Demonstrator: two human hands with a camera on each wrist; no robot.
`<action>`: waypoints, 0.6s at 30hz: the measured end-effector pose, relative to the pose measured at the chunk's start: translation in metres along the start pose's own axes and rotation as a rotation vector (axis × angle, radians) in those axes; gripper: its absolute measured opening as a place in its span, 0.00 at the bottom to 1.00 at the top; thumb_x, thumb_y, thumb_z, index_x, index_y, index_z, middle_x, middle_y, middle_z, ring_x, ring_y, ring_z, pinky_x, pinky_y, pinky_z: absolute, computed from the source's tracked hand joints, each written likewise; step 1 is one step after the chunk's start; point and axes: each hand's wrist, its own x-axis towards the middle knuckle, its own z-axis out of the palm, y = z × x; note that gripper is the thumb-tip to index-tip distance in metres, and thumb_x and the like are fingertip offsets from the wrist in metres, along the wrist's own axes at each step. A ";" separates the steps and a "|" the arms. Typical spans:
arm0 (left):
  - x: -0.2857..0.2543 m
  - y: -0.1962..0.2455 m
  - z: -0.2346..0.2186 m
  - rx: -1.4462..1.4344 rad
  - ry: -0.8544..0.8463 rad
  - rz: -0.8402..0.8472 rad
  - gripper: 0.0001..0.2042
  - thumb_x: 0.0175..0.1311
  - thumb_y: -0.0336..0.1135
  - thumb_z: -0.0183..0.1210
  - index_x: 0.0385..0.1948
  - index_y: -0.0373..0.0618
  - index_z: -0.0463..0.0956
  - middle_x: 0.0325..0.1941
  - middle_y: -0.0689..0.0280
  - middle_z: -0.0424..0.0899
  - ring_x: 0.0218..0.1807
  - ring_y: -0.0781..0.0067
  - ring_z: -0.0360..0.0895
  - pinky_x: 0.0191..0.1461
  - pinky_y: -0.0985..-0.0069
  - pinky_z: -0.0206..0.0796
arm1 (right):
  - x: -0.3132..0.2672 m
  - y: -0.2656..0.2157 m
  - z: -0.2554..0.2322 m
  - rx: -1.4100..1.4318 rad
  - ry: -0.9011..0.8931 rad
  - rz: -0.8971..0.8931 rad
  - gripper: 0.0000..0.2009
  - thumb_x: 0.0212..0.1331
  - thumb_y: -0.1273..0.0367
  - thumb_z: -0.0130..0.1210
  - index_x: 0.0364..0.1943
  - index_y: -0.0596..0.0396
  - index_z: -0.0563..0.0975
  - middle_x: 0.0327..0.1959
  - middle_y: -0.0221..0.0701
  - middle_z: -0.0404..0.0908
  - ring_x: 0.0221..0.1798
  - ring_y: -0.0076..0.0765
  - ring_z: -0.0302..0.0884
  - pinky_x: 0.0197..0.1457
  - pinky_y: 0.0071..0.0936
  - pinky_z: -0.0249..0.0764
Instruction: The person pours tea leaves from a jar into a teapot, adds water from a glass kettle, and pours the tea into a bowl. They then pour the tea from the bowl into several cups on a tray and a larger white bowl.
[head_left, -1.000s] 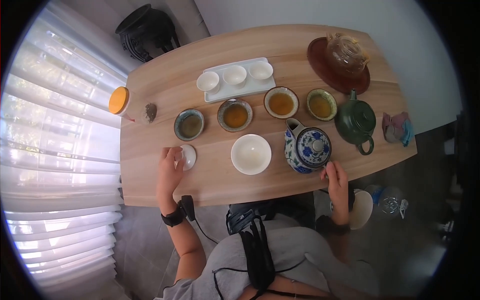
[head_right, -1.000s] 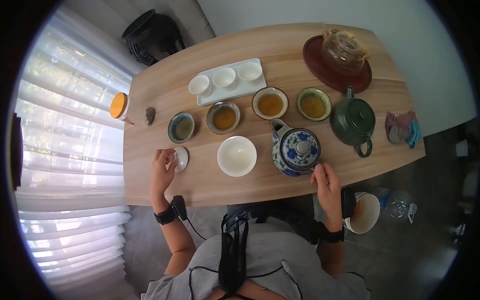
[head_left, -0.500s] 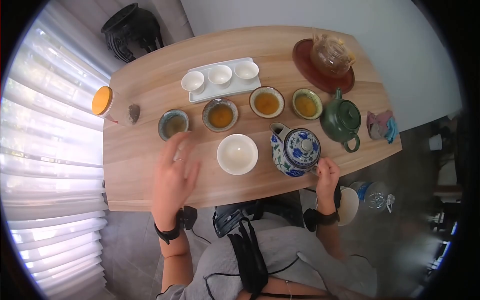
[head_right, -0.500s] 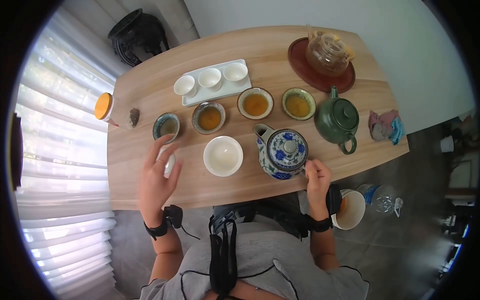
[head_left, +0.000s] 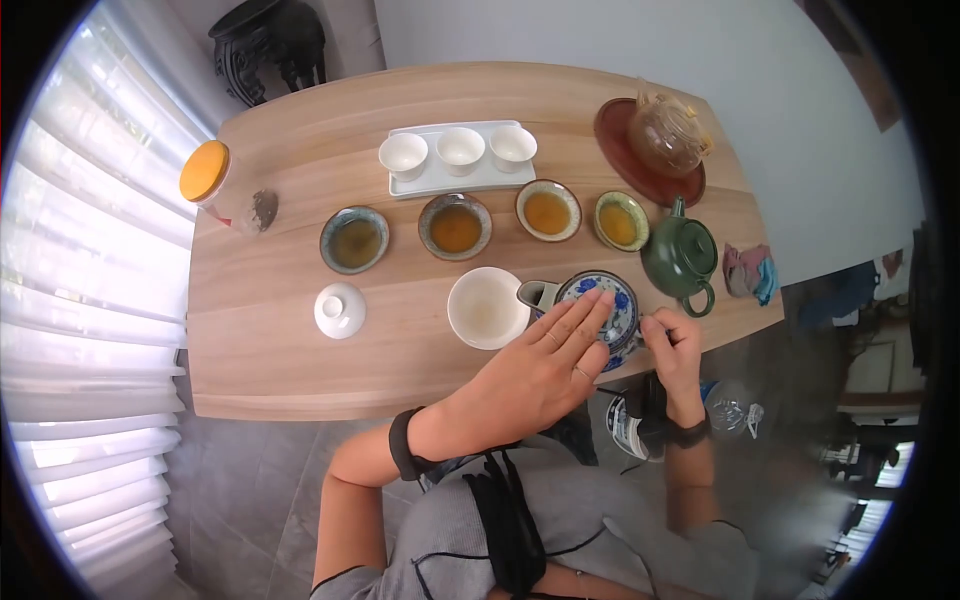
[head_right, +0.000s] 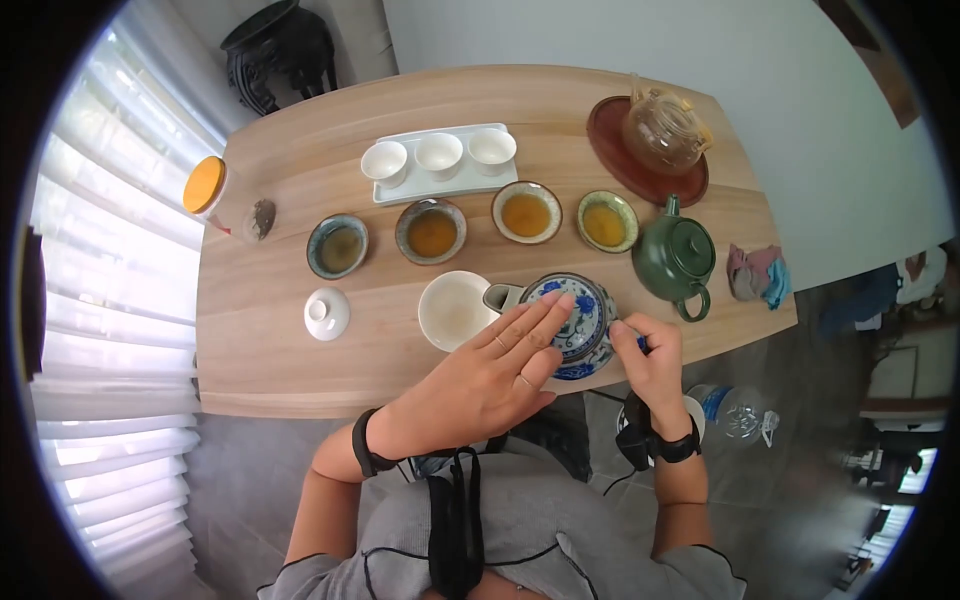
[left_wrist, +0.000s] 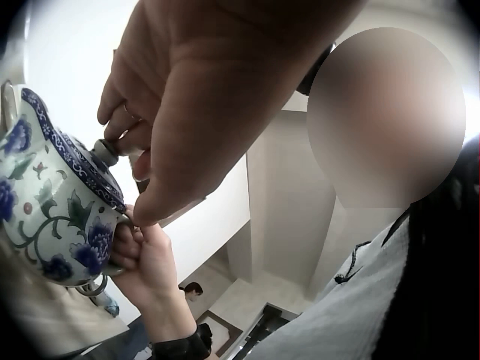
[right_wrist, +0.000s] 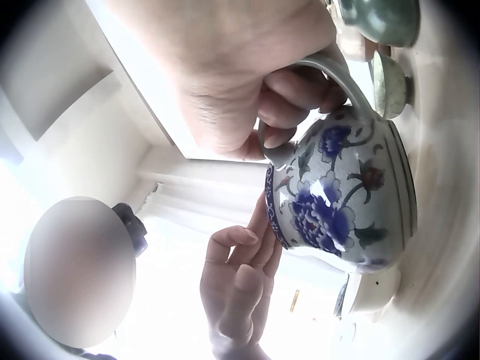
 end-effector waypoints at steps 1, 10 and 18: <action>-0.002 0.000 -0.001 0.011 0.002 -0.010 0.13 0.51 0.30 0.57 0.36 0.33 0.68 0.62 0.40 0.63 0.66 0.47 0.62 0.67 0.60 0.56 | 0.002 -0.004 0.001 -0.004 -0.003 -0.001 0.11 0.58 0.71 0.54 0.20 0.62 0.73 0.14 0.18 0.65 0.20 0.10 0.55 0.21 0.16 0.49; -0.014 -0.008 0.003 0.030 0.031 -0.039 0.17 0.47 0.30 0.63 0.37 0.36 0.66 0.65 0.38 0.58 0.67 0.44 0.60 0.67 0.58 0.56 | 0.024 -0.035 0.001 -0.225 -0.068 -0.086 0.10 0.55 0.71 0.56 0.20 0.63 0.74 0.13 0.24 0.67 0.18 0.14 0.59 0.20 0.18 0.53; -0.021 -0.009 0.004 0.075 0.045 -0.068 0.17 0.49 0.31 0.61 0.39 0.36 0.65 0.66 0.37 0.55 0.68 0.43 0.57 0.69 0.58 0.52 | 0.036 -0.058 0.003 -0.398 -0.128 -0.130 0.10 0.52 0.72 0.58 0.18 0.63 0.74 0.11 0.31 0.68 0.15 0.20 0.60 0.19 0.22 0.55</action>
